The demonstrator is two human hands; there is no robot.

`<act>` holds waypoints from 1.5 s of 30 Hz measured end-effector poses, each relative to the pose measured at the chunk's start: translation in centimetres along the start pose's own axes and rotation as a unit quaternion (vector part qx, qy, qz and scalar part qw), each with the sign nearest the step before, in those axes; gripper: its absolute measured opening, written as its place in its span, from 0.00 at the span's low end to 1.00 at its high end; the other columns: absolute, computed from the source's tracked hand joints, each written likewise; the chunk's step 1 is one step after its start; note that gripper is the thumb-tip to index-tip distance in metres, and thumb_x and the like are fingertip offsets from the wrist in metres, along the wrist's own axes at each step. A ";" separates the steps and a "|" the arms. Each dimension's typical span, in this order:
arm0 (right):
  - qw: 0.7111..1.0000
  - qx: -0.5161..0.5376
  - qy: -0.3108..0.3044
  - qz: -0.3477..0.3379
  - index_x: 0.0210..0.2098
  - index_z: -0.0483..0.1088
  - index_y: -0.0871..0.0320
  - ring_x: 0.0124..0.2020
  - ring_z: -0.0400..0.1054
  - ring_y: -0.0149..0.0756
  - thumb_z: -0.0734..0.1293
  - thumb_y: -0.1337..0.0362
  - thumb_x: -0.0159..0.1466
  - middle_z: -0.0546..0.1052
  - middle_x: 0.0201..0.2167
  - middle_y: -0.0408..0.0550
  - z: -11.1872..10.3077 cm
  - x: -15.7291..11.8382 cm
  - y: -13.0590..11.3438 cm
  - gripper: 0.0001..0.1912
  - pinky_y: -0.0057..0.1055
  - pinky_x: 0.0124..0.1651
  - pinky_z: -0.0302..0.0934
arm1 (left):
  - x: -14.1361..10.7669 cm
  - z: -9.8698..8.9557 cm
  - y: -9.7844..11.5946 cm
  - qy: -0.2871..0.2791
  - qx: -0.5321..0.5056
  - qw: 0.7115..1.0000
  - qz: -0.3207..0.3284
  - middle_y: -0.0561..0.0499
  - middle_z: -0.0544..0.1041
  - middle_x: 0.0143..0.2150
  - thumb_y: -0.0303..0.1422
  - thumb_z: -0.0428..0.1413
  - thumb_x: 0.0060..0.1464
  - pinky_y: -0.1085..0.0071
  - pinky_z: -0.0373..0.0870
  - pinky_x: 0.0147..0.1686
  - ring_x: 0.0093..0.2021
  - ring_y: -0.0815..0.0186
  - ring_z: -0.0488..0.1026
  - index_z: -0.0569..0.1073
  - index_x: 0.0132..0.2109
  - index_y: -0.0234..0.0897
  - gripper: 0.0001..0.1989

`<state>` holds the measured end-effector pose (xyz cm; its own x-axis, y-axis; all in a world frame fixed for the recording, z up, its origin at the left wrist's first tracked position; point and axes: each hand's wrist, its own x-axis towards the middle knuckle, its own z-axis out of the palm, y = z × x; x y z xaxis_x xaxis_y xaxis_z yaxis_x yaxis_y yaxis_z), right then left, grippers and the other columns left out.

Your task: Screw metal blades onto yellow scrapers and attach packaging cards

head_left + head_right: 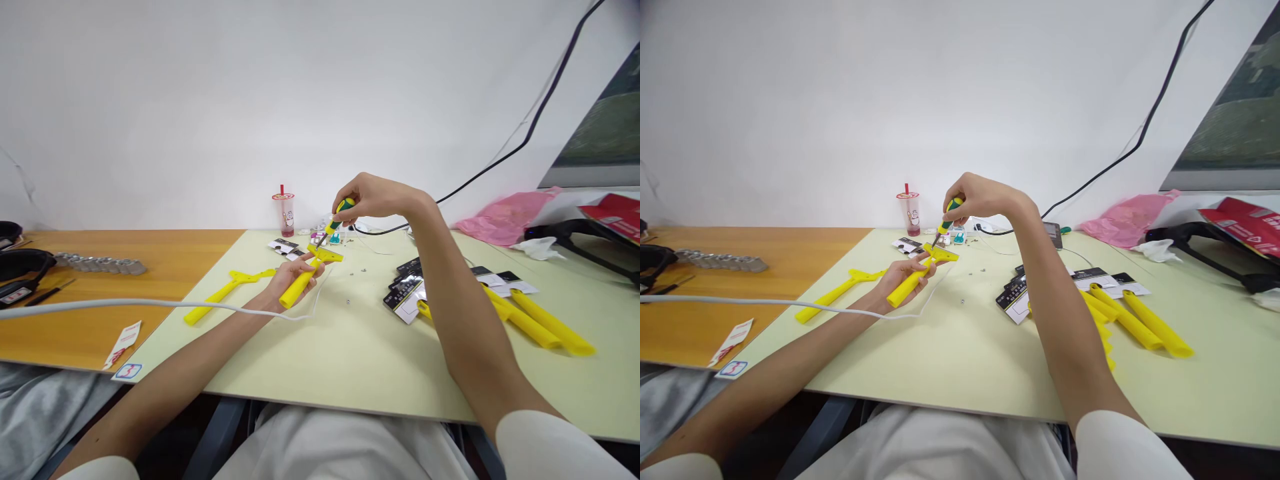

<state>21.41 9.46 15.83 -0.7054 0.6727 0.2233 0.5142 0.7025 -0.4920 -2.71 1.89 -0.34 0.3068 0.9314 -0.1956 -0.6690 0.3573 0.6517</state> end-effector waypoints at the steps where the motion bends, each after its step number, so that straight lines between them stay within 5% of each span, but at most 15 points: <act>1: 1.000 -0.001 0.000 0.000 0.39 0.87 0.54 0.37 0.84 0.45 0.81 0.56 0.62 0.88 0.35 0.51 0.0 0.0 0.0 0.10 0.37 0.35 0.70 | 0.0 0.0 0.0 -0.001 -0.001 1.000 -0.001 0.30 0.77 0.68 0.10 0.55 0.54 0.83 0.75 0.24 0.39 0.68 0.85 0.64 0.71 0.39 0.40; 29: 1.000 -0.007 -0.010 0.006 0.39 0.86 0.53 0.37 0.83 0.46 0.81 0.52 0.62 0.87 0.35 0.51 0.1 0.0 -0.2 0.13 0.38 0.35 0.70 | 0.0 0.2 -0.3 0.029 0.029 0.999 0.008 0.32 0.77 0.70 0.12 0.58 0.50 0.82 0.75 0.25 0.40 0.67 0.85 0.64 0.70 0.41 0.43; 37: 0.998 -0.063 0.017 0.015 0.36 0.79 0.54 0.29 0.78 0.42 0.74 0.42 0.71 0.83 0.29 0.49 1.4 0.7 -1.0 0.21 0.38 0.33 0.60 | -0.2 0.7 -0.8 0.036 0.005 0.999 0.000 0.31 0.77 0.69 0.10 0.57 0.51 0.83 0.73 0.25 0.38 0.69 0.85 0.62 0.72 0.42 0.44; 41: 0.995 -0.085 0.008 0.042 0.39 0.72 0.52 0.31 0.76 0.44 0.70 0.44 0.74 0.83 0.34 0.51 2.7 1.6 -1.6 0.18 0.40 0.35 0.60 | -0.6 1.3 -0.8 0.044 -0.037 0.998 0.005 0.30 0.74 0.71 0.09 0.55 0.55 0.84 0.73 0.25 0.36 0.73 0.82 0.60 0.72 0.43 0.43; 45: 0.995 -0.099 0.012 -0.011 0.47 0.69 0.51 0.36 0.73 0.46 0.72 0.56 0.71 0.82 0.46 0.53 3.6 2.0 -1.7 0.10 0.40 0.35 0.61 | -1.0 1.7 -1.1 0.070 -0.036 0.997 0.003 0.31 0.74 0.71 0.09 0.55 0.54 0.84 0.73 0.25 0.35 0.73 0.83 0.60 0.72 0.44 0.43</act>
<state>17.35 8.76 14.12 -0.7065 0.6606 0.2539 0.5867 0.7473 -0.3119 -1.16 0.41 0.39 0.2079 0.9324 -0.2958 -0.7192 0.3507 0.5998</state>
